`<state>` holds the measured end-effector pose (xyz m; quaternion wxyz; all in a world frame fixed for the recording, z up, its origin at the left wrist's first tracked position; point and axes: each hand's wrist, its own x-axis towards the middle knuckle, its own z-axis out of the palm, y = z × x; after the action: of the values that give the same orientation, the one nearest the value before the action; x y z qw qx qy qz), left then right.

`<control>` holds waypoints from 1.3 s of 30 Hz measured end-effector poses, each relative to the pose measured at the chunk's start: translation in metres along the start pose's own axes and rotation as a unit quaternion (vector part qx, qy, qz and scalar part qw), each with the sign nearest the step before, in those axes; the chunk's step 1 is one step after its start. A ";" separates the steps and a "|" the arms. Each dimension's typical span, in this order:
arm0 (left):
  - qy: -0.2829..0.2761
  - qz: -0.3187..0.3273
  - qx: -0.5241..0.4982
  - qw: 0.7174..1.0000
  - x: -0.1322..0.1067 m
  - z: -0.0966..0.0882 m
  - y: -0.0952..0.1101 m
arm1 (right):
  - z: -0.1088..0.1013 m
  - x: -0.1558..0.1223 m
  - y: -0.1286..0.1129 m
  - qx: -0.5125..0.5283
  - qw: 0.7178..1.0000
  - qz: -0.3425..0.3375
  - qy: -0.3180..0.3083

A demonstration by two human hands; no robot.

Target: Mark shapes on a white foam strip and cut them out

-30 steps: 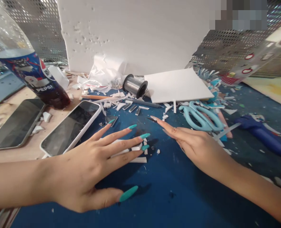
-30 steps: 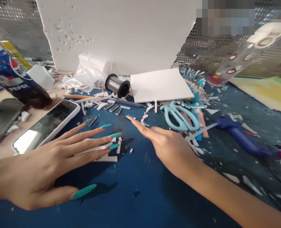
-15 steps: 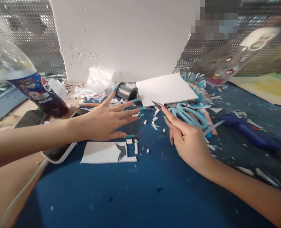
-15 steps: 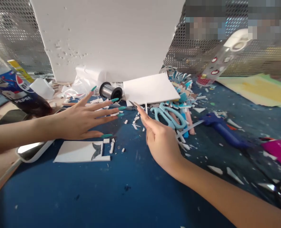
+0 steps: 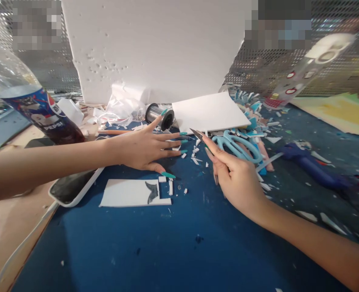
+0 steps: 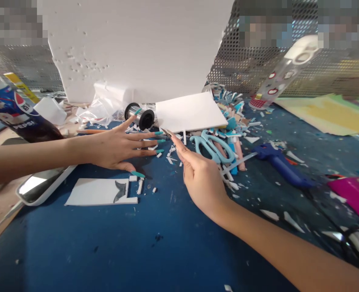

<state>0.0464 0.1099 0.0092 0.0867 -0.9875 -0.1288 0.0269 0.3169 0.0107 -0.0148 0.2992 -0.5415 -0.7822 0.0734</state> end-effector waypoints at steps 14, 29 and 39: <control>0.075 -0.072 -0.066 0.992 -0.072 -0.018 0.077 | 0.002 -0.001 0.001 0.013 0.995 -0.098 0.018; 0.017 -0.103 -0.197 0.975 -0.102 0.004 0.119 | 0.006 0.000 0.004 -0.012 0.973 -0.231 -0.026; 0.084 -0.112 -0.212 0.967 -0.103 0.008 0.120 | 0.007 0.000 0.003 -0.012 0.971 -0.238 -0.020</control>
<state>-0.0237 -0.0295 -0.0169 -0.1120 -0.9614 -0.2331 -0.0941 0.3162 0.0130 -0.0218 0.2856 -0.3421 -0.8952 0.0019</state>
